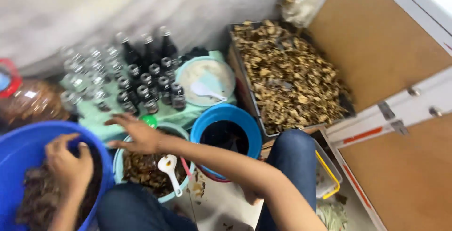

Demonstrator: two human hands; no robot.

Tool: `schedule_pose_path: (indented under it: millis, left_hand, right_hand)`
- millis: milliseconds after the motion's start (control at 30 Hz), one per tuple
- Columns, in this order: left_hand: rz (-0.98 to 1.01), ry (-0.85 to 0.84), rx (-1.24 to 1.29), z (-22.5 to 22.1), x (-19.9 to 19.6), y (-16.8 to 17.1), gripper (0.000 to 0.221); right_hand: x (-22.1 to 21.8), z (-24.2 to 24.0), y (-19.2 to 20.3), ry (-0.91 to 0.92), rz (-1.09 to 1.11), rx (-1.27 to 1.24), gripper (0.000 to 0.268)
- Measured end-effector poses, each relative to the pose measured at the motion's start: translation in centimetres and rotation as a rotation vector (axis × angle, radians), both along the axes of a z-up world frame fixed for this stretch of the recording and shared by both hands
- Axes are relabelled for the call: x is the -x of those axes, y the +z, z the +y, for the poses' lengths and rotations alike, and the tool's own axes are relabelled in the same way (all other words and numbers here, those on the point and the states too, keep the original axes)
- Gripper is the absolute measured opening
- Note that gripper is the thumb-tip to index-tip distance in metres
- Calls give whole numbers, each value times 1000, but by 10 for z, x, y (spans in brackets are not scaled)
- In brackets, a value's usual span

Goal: The person is manually crushing dried leaves in a blue plastic bowl and a metal tray, likely as part of a preparation or processing task.

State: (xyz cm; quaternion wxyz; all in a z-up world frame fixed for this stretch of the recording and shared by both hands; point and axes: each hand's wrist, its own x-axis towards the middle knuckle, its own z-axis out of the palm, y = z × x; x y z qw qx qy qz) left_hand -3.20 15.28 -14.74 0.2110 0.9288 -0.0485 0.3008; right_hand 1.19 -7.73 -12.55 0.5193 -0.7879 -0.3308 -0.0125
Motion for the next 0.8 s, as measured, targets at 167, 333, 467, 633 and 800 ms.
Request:
schedule_pose_path:
  millis: [167,333,467,633,800]
  left_hand:
    - [173,-413,-45,-128,-20,5,27]
    - [431,-667,-177,-280,-32,8,52]
    - [420,-944,-217,-393,-7,63,80]
    - [570,-906,-339,-468,2,42,99]
    - [657,-826,-429,-510,-12,0,107]
  right_hand:
    - [-16,-184,-1,-475,-329,336,50]
    - [11,-391,-11,-955,-177,854,59]
    - [67,-487,2,-1290,107,847,77]
    - [101,-512,-7,-1298,510,591,105]
    - [96,-497,1,-1272,620,549,104]
